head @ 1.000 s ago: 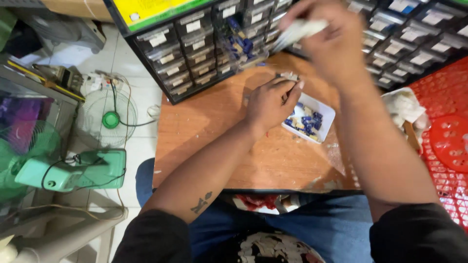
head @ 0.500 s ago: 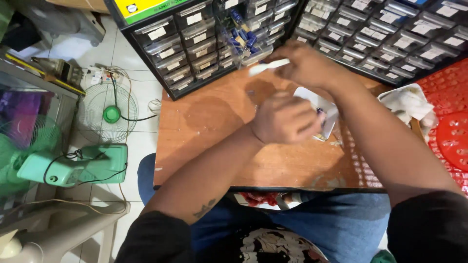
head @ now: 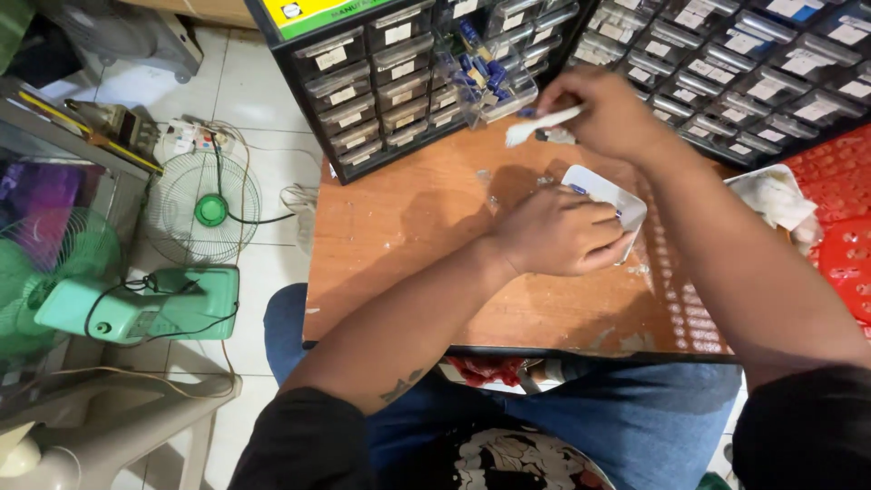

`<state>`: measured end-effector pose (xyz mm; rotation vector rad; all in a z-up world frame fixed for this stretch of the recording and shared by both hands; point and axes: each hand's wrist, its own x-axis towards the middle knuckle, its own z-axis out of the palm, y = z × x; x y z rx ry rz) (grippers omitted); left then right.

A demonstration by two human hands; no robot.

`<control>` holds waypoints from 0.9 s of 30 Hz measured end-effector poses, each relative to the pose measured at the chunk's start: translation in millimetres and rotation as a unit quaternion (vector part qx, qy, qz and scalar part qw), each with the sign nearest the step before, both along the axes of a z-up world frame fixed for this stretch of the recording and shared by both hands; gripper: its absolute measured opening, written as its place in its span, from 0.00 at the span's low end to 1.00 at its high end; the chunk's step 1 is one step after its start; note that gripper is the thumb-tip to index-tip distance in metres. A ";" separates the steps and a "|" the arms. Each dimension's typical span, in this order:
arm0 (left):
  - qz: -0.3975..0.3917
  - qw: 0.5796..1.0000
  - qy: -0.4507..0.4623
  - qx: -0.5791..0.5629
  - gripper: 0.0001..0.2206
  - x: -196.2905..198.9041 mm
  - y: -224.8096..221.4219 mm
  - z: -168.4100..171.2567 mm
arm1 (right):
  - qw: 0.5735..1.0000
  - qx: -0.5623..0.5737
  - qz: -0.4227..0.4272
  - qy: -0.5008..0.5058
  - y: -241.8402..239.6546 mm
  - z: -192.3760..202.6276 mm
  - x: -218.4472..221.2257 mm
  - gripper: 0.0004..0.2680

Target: Cleaning small electronic connectors with a toothbrush and cleaning solution

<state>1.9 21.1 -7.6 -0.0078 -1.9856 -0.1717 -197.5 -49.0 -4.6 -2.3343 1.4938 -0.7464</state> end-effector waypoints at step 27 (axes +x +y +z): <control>-0.072 0.992 -0.103 0.032 0.12 -13.0 -4.2 -32.6 | 0.982 -0.074 0.173 0.003 40.4 166.5 101.7 0.10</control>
